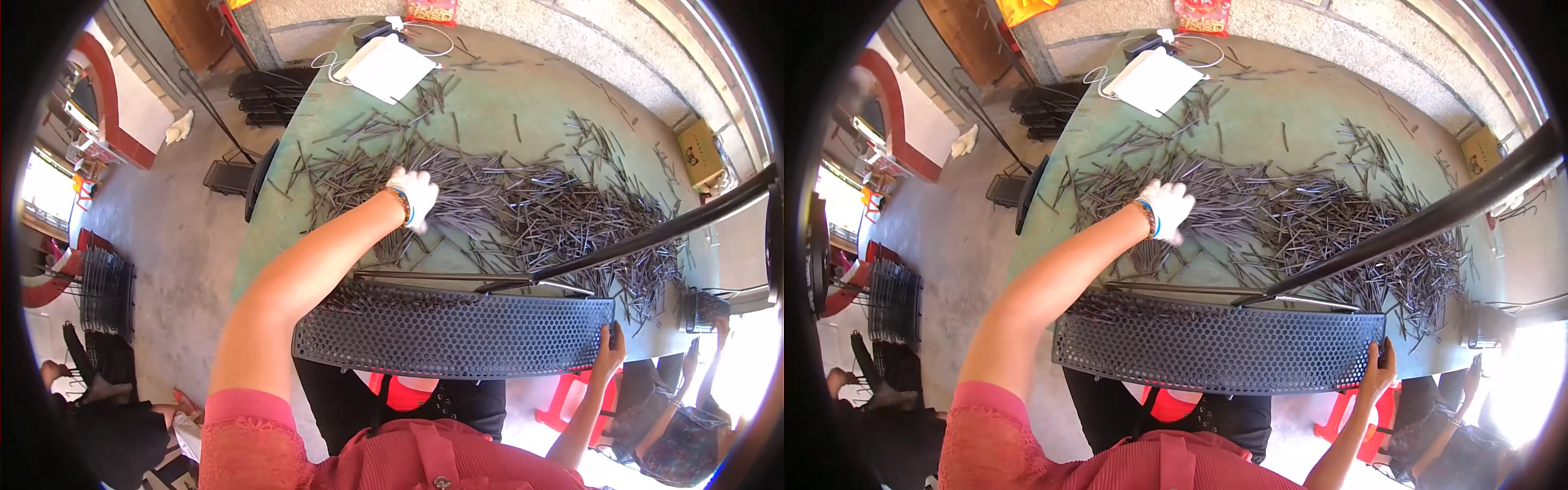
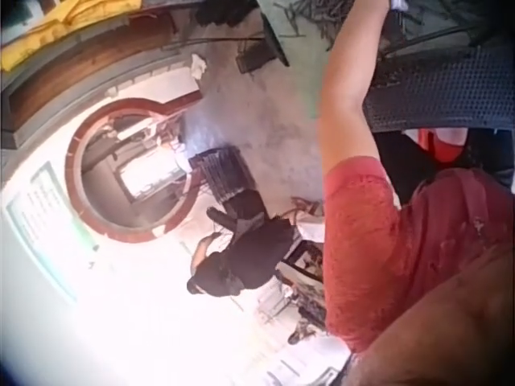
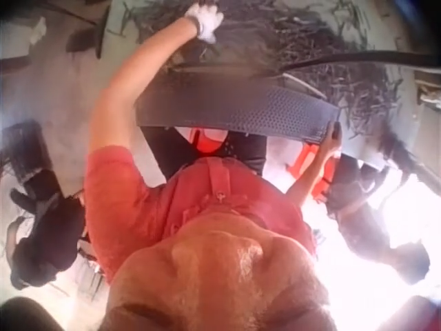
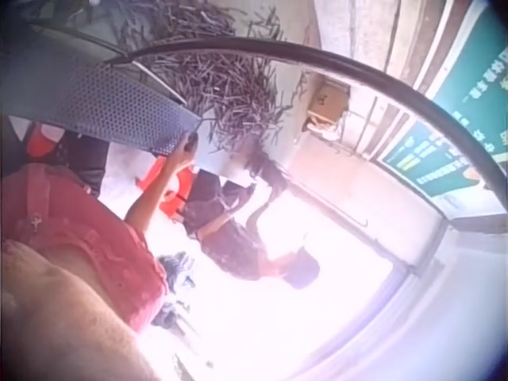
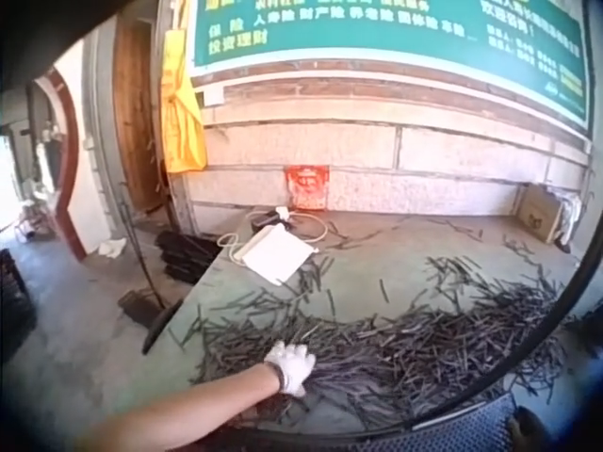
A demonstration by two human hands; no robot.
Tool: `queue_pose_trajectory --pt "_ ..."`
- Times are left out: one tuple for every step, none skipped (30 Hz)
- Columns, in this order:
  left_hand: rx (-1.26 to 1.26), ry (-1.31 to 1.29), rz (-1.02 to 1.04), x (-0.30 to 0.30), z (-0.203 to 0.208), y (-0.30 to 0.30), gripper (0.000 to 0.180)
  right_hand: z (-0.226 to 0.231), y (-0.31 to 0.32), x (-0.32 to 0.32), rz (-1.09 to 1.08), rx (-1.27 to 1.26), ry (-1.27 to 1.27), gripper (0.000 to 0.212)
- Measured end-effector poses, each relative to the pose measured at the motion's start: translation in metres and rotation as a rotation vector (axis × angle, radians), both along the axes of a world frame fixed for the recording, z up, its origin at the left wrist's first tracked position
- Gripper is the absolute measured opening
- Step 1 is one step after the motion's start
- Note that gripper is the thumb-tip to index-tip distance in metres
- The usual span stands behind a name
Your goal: Manually inserting small metal pins into a perforated grid plate.
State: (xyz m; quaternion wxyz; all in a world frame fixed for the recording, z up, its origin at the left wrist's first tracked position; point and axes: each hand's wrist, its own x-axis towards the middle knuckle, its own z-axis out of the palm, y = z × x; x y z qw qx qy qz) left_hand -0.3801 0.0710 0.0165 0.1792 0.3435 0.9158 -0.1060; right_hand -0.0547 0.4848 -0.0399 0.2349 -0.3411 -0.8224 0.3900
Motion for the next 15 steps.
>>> queue_pose_trajectory --pt "-0.069 -0.002 0.048 0.006 0.004 -0.004 0.104 -0.003 0.002 0.0 -0.009 0.02 0.008 0.047" --pt "-0.031 0.047 0.046 0.009 0.008 -0.006 0.119 -0.005 0.004 0.001 -0.007 0.018 0.006 0.047" --pt "-0.01 0.106 0.029 0.01 0.01 -0.004 0.118 -0.006 0.006 0.002 0.0 0.015 0.012 0.047" --pt "0.009 0.167 0.018 0.012 0.014 -0.001 0.117 -0.006 0.005 0.001 0.012 0.009 0.019 0.047" --pt "-0.036 0.156 0.016 0.012 0.018 0.01 0.114 -0.006 0.004 0.0 0.017 0.02 0.041 0.046" --pt "-0.053 0.068 0.021 0.007 0.014 0.024 0.111 -0.003 0.002 0.001 0.016 0.022 0.037 0.046" --pt "-0.001 -0.026 0.029 0.003 0.004 0.033 0.109 0.002 -0.003 0.001 0.008 0.051 0.014 0.046" --pt "-0.034 -0.037 0.025 0.004 -0.002 0.041 0.109 0.005 -0.005 -0.001 0.003 0.085 -0.009 0.046" --pt "-0.154 -0.054 0.024 0.001 -0.007 0.05 0.107 0.004 -0.004 0.0 0.006 0.073 0.0 0.046" --pt "-0.168 -0.013 0.078 -0.006 -0.02 0.053 0.106 0.004 -0.005 -0.002 0.006 0.058 -0.011 0.046" --pt "-0.179 0.028 0.132 -0.012 -0.028 0.055 0.104 0.004 -0.005 -0.002 0.005 0.045 -0.023 0.046" --pt "-0.244 -0.002 0.118 -0.02 -0.034 0.06 0.08 -0.003 0.0 -0.002 0.019 0.062 -0.005 0.047" --pt "-0.209 -0.072 0.081 -0.02 -0.025 0.06 0.065 -0.003 0.0 -0.002 0.019 0.057 -0.001 0.047" --pt "-0.175 -0.141 0.046 -0.018 -0.013 0.056 0.051 -0.003 -0.001 -0.001 0.02 0.051 0.002 0.047" --pt "-0.044 -0.074 0.073 -0.017 -0.031 0.051 0.033 -0.001 -0.001 0.0 0.008 0.068 -0.015 0.046"
